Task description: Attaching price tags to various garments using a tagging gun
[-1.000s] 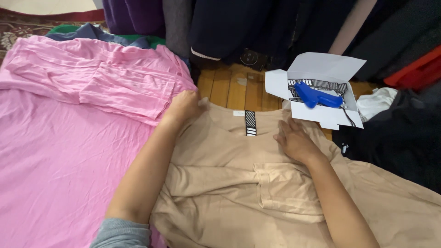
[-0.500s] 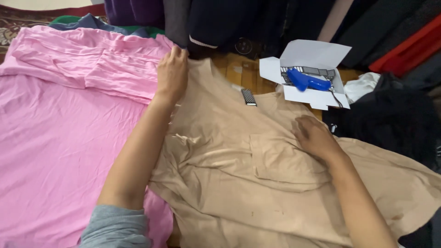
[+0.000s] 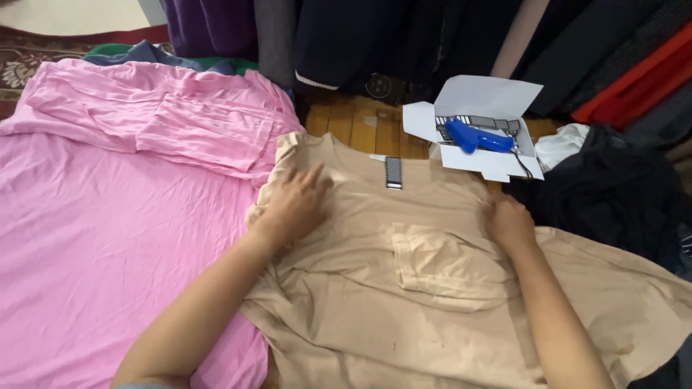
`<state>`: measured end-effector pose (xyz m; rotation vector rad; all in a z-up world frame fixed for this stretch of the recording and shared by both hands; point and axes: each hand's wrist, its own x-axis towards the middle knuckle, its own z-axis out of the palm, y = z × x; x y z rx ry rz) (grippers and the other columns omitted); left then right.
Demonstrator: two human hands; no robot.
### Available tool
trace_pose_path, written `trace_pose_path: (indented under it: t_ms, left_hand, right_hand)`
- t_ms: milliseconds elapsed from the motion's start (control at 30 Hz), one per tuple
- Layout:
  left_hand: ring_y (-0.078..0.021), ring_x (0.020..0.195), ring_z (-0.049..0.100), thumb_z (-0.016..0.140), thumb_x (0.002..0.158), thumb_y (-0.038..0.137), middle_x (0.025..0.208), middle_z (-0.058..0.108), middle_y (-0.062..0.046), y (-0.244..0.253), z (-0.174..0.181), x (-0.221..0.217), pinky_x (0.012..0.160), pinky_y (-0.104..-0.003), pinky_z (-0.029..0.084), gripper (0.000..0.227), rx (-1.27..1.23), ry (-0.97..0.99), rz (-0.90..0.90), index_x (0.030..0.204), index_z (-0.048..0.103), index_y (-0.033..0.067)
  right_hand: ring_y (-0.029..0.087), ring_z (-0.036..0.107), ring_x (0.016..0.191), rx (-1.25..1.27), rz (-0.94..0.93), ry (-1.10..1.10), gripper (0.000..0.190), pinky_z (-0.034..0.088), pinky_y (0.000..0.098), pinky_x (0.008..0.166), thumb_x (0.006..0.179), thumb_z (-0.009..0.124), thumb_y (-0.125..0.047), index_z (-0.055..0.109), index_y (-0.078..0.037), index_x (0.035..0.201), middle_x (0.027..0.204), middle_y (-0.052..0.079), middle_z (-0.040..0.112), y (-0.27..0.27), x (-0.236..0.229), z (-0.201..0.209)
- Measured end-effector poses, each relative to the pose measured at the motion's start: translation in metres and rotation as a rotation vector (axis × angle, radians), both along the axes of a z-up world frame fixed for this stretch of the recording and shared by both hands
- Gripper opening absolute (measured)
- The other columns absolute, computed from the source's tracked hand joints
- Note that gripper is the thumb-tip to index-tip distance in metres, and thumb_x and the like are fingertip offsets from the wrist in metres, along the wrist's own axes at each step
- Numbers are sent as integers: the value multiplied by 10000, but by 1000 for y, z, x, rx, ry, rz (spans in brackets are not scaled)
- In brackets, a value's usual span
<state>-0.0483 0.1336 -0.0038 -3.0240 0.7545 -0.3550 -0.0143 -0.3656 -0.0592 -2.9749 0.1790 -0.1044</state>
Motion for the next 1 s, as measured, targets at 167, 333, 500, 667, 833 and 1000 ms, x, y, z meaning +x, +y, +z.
trace_pose_path:
  t_ms: [167,333,500,667,833,1000]
  left_hand:
    - [-397,1318,571,797,744,582,1529,478,-143,4,46,-9,1110,-573,403,875,-36,392,71,1501,488,270]
    - [-386,1394,516,835,562,739,1586,421,-105,-1,29,20,1134,-637,350,1109,24,503,97,1529,443,365]
    - [-428,1420,473,483,985,579,1590,419,-143,-11,34,45,1078,-617,424,622,-109,423,197,1533,477,287]
    - [-377,1590,109,230,996,718,1724,176,-102,-8,12,57,1248,-590,176,750,-4,441,198,1643,217,339]
    - [-354,1463,430,530,978,505,1610,387,-163,-12,5,49,1153,-626,351,574,-143,181,-20,1477,533,220]
    - [-358,1089,721,619,842,619,1168,760,-31,-53,85,-25,926,-530,574,548,-235,579,-237,1181,744,207]
  right_hand:
    - [392,687,1049,-167,-41,-39,427,579,507,846,951,619,-390,685,-90,1248,1157,159,664,15,-32,33]
    - [341,615,1159,-221,374,-259,399,501,457,943,875,686,-372,715,-128,1189,1143,118,657,85,-54,59]
    - [493,415,1435,84,427,164,569,360,569,1183,974,573,-333,549,4,1432,1498,314,487,140,-41,90]
    - [421,346,1505,5,349,101,625,333,638,1161,1029,489,-484,454,-118,1534,1599,233,401,118,-15,43]
    - [417,397,1482,20,413,52,560,346,639,1148,1015,512,-385,511,-82,1486,1564,242,451,122,-50,61]
    - [457,571,1279,236,633,126,690,446,576,1088,812,795,-393,599,-53,1380,1319,246,635,140,-114,104]
